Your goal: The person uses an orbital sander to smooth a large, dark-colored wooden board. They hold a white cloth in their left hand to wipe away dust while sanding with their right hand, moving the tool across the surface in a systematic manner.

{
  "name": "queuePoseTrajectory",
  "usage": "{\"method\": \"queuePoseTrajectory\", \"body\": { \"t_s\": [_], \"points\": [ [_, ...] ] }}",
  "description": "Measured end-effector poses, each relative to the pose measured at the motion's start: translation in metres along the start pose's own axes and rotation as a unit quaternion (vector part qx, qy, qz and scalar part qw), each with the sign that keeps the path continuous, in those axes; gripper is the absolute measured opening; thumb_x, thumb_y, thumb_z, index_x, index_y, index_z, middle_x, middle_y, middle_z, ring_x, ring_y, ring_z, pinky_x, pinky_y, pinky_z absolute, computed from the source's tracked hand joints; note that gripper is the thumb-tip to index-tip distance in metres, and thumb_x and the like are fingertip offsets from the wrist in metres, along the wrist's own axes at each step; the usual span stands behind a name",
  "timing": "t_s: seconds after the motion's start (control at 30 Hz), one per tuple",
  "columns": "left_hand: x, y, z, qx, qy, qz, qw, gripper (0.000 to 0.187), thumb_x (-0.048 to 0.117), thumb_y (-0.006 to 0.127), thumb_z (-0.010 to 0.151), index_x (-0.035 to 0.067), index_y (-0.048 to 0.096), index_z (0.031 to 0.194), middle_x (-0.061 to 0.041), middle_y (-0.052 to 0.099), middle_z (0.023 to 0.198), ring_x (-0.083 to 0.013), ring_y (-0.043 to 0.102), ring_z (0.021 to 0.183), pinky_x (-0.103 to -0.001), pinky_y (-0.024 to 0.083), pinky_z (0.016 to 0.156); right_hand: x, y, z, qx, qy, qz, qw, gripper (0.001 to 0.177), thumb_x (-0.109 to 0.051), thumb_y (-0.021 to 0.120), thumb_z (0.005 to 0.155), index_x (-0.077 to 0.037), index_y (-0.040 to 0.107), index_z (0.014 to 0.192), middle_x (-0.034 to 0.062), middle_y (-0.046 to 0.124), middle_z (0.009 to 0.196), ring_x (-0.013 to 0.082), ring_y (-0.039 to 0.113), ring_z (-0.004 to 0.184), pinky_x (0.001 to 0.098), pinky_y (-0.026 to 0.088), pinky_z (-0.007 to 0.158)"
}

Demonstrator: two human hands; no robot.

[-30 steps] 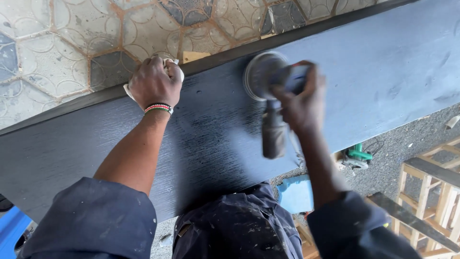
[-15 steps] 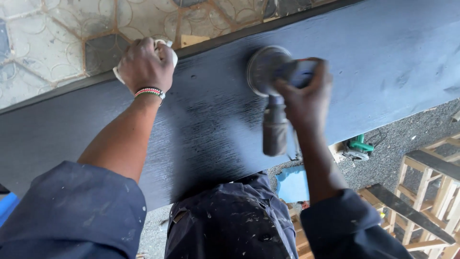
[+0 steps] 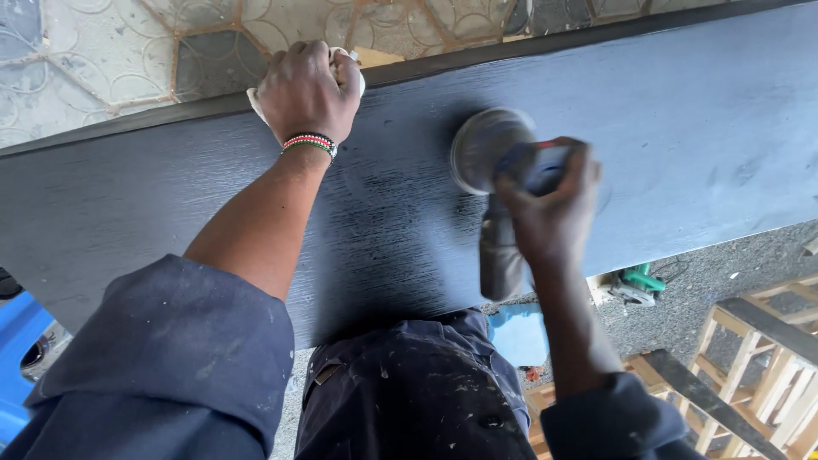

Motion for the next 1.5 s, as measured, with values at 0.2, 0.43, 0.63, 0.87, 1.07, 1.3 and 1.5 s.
{"method": "queuePoseTrajectory", "body": {
  "t_s": [0.2,0.43,0.63,0.87,1.07,1.3,1.5],
  "points": [
    [-0.003,0.0,-0.001,-0.03,0.024,0.007,0.999,0.032,0.04,0.065,0.11,0.023,0.082,0.089,0.001,0.081,0.088,-0.0302,0.077,0.078,-0.057,0.048,0.043,-0.076,0.032,-0.058,-0.093,-0.049,0.034,0.994,0.069,-0.037,0.092,0.075,-0.019,0.069,0.138,0.0113,0.061,0.135,0.0358,0.079,0.105,0.051,0.066,0.09],
    [-0.009,0.003,-0.001,-0.024,0.027,-0.019,0.999,0.035,0.038,0.063,0.115,0.021,0.078,0.088,0.001,0.078,0.085,-0.0315,0.078,0.08,-0.056,0.048,0.046,-0.06,0.019,0.016,-0.03,-0.048,0.045,0.997,0.065,-0.043,0.095,0.075,-0.021,0.065,0.128,0.0131,0.062,0.127,0.0358,0.075,0.095,0.0536,0.065,0.077],
    [-0.007,0.002,0.0,-0.019,0.026,-0.015,0.999,0.032,0.037,0.068,0.111,0.022,0.081,0.087,0.003,0.08,0.085,-0.0286,0.077,0.08,-0.053,0.049,0.045,-0.031,-0.025,0.063,0.04,0.012,0.065,0.997,0.053,-0.036,0.088,0.078,-0.021,0.062,0.121,0.0073,0.062,0.117,0.0227,0.06,0.093,0.044,0.053,0.067],
    [-0.005,-0.002,-0.001,-0.027,0.026,-0.018,0.999,0.032,0.038,0.066,0.112,0.024,0.081,0.087,0.001,0.082,0.087,-0.03,0.079,0.08,-0.056,0.048,0.044,-0.034,0.021,0.02,0.018,-0.064,0.019,0.998,0.07,-0.04,0.099,0.069,-0.021,0.067,0.128,0.0146,0.066,0.124,0.0384,0.069,0.106,0.0545,0.059,0.087],
    [-0.016,0.009,-0.002,-0.005,0.051,0.012,0.999,0.032,0.036,0.07,0.112,0.017,0.082,0.089,-0.006,0.083,0.09,-0.0398,0.077,0.08,-0.063,0.045,0.048,-0.085,0.013,-0.005,-0.102,-0.015,0.05,0.993,0.061,-0.041,0.092,0.079,-0.022,0.065,0.131,0.0124,0.06,0.137,0.0349,0.084,0.092,0.0521,0.075,0.077],
    [-0.019,0.011,0.0,-0.029,0.058,-0.022,0.998,0.036,0.035,0.065,0.116,0.013,0.082,0.093,-0.007,0.086,0.091,-0.036,0.077,0.089,-0.057,0.054,0.054,0.026,-0.034,0.143,0.08,-0.153,0.086,0.981,0.049,-0.027,0.102,0.078,-0.021,0.066,0.111,-0.0041,0.063,0.087,0.0126,0.048,0.074,0.0405,0.045,0.059],
    [-0.013,0.003,-0.003,-0.015,0.046,0.001,0.999,0.035,0.04,0.068,0.114,0.018,0.079,0.088,-0.001,0.08,0.088,-0.0342,0.077,0.082,-0.057,0.05,0.049,0.066,-0.076,0.143,0.067,-0.043,0.143,0.986,0.048,-0.027,0.084,0.095,-0.015,0.051,0.128,0.0054,0.062,0.092,0.0158,0.054,0.054,0.0348,0.049,0.036]
  ]
}}
Point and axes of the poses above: each hand's wrist, its own z-axis towards the middle knuckle, its own y-axis out of the palm, x = y × z, the point moved 2 cm from there along z, towards the middle knuckle
